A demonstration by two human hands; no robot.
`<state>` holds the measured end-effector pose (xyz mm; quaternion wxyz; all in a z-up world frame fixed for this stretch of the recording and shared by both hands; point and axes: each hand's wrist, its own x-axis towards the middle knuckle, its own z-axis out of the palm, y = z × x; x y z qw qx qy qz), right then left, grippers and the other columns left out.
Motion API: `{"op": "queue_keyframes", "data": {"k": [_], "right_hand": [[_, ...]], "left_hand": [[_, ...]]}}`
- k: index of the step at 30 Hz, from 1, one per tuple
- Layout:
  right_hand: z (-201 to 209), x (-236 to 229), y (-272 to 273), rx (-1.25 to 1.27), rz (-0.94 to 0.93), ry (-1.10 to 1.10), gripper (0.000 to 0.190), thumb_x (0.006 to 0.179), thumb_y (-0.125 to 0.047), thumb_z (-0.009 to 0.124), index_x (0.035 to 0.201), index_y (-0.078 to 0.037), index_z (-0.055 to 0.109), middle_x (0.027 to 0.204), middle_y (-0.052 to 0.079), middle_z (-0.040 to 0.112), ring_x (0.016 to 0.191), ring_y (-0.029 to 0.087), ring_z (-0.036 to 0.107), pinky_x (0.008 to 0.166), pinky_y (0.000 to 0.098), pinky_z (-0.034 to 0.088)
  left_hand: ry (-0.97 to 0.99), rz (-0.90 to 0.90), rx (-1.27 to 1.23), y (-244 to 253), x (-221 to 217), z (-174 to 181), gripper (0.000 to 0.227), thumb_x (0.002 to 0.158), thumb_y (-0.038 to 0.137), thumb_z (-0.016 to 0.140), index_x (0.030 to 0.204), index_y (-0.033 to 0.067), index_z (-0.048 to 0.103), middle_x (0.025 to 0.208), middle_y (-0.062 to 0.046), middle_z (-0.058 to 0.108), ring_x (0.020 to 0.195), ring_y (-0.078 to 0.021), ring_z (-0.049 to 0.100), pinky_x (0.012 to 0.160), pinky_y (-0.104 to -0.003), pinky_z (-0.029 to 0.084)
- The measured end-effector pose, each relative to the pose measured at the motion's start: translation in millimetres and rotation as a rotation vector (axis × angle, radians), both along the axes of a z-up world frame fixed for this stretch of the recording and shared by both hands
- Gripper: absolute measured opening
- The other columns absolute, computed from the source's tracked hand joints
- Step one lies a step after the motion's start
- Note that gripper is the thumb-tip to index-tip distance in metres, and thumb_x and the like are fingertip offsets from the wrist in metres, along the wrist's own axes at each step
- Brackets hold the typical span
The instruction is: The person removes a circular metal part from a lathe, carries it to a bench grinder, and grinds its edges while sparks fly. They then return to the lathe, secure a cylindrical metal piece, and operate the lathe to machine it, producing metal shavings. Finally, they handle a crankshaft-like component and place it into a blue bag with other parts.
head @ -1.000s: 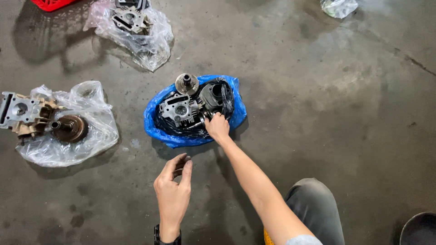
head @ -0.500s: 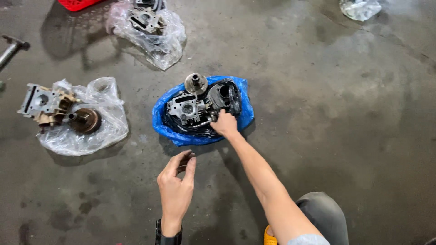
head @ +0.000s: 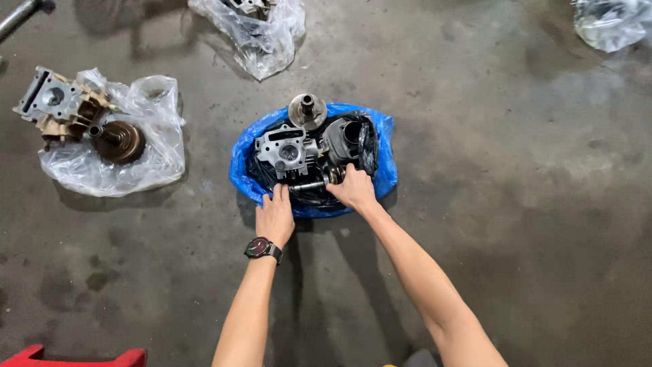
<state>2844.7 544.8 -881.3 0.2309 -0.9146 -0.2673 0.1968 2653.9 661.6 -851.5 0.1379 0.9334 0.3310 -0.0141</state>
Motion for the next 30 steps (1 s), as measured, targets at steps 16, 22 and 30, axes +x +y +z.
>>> {"op": "queue_keyframes", "data": {"k": [16,22,30], "right_hand": [[7,24,-20,0.151,-0.019,0.036,0.053,0.064,-0.039,0.085,0.087,0.005,0.067,0.079,0.023,0.072,0.075,0.034,0.074,0.073,0.0421,0.059],[-15,20,-28,0.26,0.02,-0.062,0.049,0.065,-0.036,0.088,0.082,0.005,0.067,0.075,0.02,0.071,0.068,0.028,0.07,0.067,0.039,0.056],[81,2,-26,0.457,0.085,0.475,0.029,0.074,-0.013,0.085,0.091,-0.001,0.064,0.072,0.002,0.066,0.062,0.008,0.059,0.051,0.0271,0.047]], "left_hand": [[-0.074,-0.006,0.047,42,-39,-88,0.032,0.09,0.005,0.057,0.119,0.0106,0.071,0.12,-0.005,0.065,0.117,-0.0282,0.058,0.094,-0.048,0.047],[-0.021,-0.138,0.032,24,-64,-73,0.075,0.075,0.001,0.065,0.147,0.0105,0.047,0.154,-0.004,0.046,0.128,-0.031,0.047,0.102,-0.06,0.04],[0.071,-0.133,-0.165,34,-52,-63,0.074,0.08,0.007,0.07,0.149,0.0114,0.044,0.16,-0.003,0.04,0.131,-0.033,0.046,0.099,-0.056,0.046]]}}
